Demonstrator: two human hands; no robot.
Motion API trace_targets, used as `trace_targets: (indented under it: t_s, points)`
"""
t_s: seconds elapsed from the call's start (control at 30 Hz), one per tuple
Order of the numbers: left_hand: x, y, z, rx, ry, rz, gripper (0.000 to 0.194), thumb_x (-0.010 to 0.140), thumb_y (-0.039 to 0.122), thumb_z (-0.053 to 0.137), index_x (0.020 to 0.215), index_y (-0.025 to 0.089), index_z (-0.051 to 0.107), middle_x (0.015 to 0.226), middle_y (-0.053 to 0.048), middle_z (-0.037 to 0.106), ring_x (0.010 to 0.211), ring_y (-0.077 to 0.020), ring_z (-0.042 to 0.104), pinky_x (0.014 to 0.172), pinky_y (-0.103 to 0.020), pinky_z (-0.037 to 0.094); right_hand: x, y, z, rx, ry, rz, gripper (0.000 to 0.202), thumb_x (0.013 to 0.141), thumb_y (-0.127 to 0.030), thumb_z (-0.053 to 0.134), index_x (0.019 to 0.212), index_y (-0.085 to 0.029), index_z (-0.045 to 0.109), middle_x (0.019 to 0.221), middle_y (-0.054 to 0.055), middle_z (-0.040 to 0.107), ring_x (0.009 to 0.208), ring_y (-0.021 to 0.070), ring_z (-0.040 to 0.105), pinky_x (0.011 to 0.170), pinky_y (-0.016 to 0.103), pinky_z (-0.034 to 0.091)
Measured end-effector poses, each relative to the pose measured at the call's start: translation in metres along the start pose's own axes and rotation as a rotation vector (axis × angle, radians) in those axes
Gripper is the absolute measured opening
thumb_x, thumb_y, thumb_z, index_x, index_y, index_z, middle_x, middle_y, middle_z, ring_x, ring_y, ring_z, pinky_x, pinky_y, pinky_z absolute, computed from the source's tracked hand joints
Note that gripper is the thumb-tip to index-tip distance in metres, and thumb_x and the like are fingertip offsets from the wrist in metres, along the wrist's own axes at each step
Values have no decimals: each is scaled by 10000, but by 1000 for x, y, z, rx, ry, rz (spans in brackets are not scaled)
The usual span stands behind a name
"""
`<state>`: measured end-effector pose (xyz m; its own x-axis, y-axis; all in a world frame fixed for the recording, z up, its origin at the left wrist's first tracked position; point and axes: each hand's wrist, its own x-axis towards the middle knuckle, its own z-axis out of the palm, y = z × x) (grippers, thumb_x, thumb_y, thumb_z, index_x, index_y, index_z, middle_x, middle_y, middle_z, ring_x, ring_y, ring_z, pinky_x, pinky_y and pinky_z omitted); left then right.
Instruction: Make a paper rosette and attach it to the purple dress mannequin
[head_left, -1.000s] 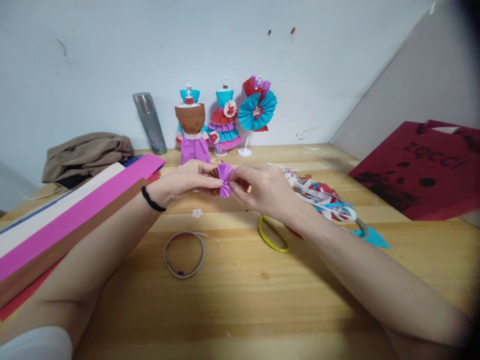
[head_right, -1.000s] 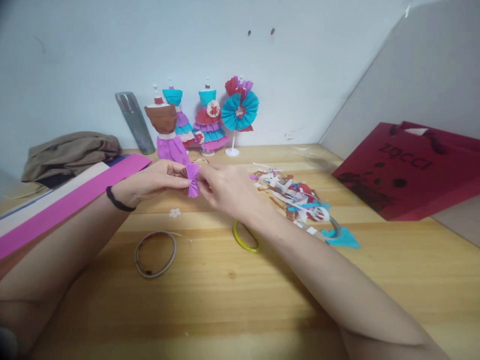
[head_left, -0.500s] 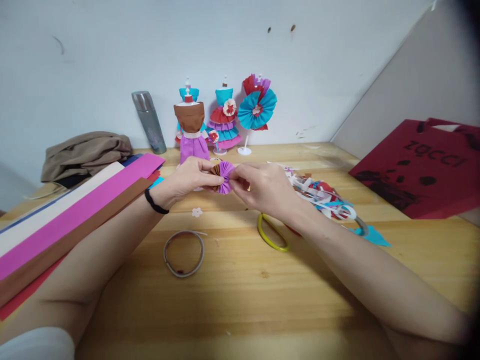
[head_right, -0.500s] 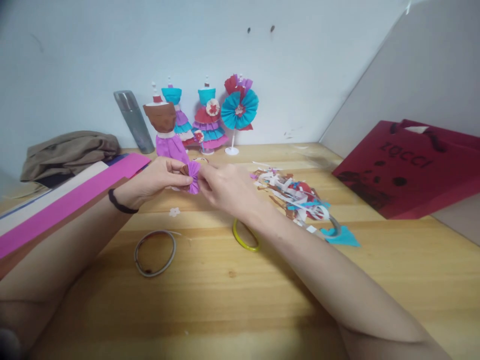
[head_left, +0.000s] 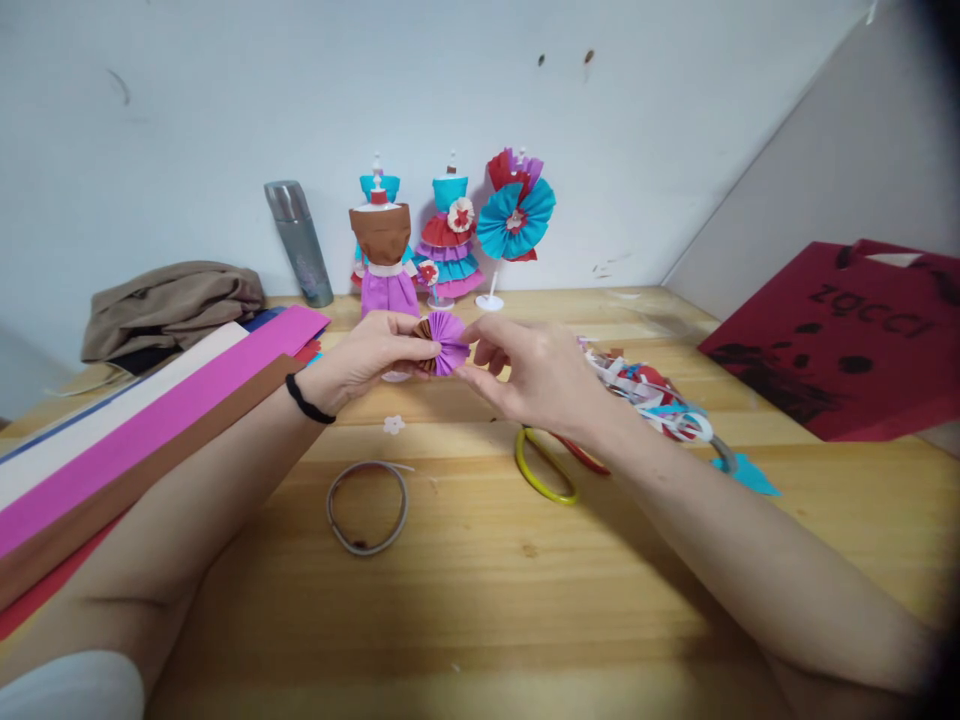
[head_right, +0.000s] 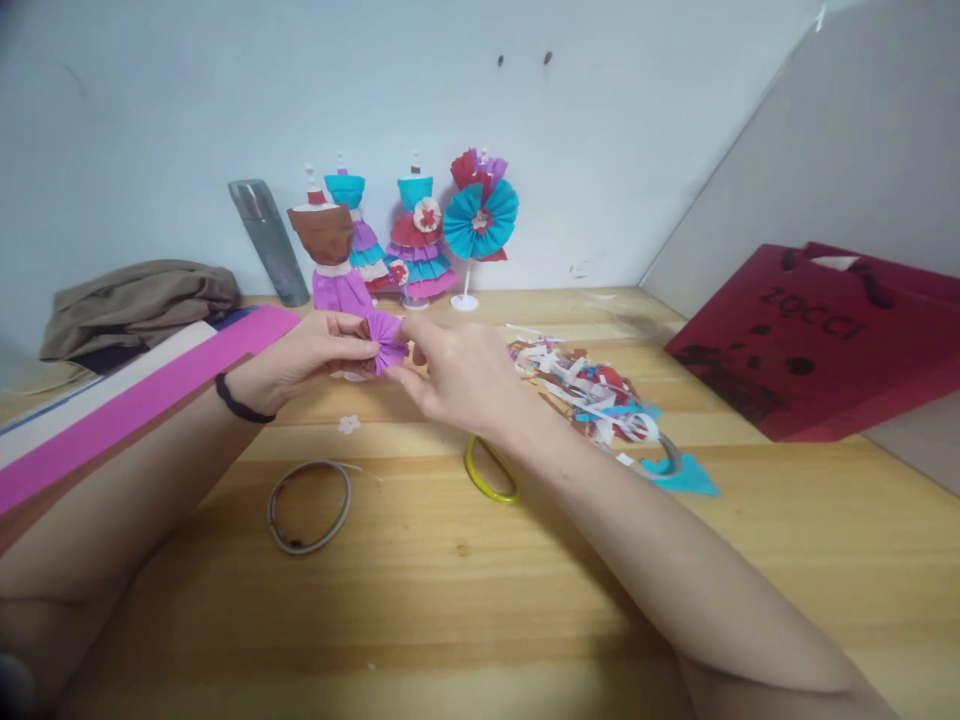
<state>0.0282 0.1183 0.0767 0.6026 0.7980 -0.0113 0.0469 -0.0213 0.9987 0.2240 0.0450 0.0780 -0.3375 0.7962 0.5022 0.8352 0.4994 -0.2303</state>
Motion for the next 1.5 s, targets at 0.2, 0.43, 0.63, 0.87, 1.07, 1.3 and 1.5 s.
trace_targets:
  t_s: [0.2, 0.43, 0.63, 0.87, 1.07, 1.3, 1.5]
  points:
    - [-3, 0, 3, -20, -32, -16, 203, 682, 208, 813, 815, 84, 724, 738, -56, 705, 675, -114, 654, 673, -228, 537, 0, -3, 6, -188, -63, -6, 362, 897, -399, 596, 1148, -138, 605, 862, 97, 759, 749, 269, 696, 585, 296, 347]
    - [-2, 0, 1, 0, -38, -27, 187, 699, 204, 792, 831, 88, 725, 742, -58, 710, 670, -111, 658, 676, -229, 537, 1, 4, 8, -149, 5, -23, 190, 896, -327, 565, 1008, -200, 650, 811, 66, 756, 680, 217, 665, 573, 285, 338]
    - [-1, 0, 3, 28, -32, -32, 152, 695, 191, 779, 794, 90, 721, 732, -57, 715, 650, -102, 650, 658, -212, 535, 1, 1, 9, -208, -12, -8, 240, 930, -284, 501, 1021, -162, 688, 810, 84, 764, 685, 235, 684, 558, 294, 333]
    - [-1, 0, 1, 80, -33, -36, 147, 701, 200, 775, 792, 99, 721, 731, -63, 723, 631, -97, 646, 648, -199, 542, 3, 1, 8, -192, -5, -1, 251, 928, -269, 468, 941, -169, 697, 773, 91, 751, 643, 208, 658, 554, 286, 338]
    - [1, -4, -2, 61, -32, -38, 183, 686, 213, 781, 814, 97, 722, 718, -58, 706, 621, -98, 632, 620, -202, 523, 3, 4, 5, -115, -14, -6, 223, 880, -194, 469, 905, -163, 688, 772, 91, 734, 648, 202, 649, 592, 292, 391]
    - [4, -7, -4, 108, -44, -3, 188, 679, 232, 778, 802, 100, 726, 690, -34, 673, 613, -88, 594, 571, -189, 458, 4, 9, -4, -32, 95, -41, 186, 853, -175, 485, 816, -158, 667, 725, 83, 704, 615, 183, 616, 600, 291, 419]
    - [-1, -5, 3, 169, -79, 30, 193, 699, 236, 762, 852, 119, 747, 765, -33, 707, 679, -101, 619, 661, -217, 493, 3, 9, -2, -2, 113, -79, 206, 881, -215, 516, 984, -141, 678, 834, 84, 732, 657, 179, 637, 618, 288, 441]
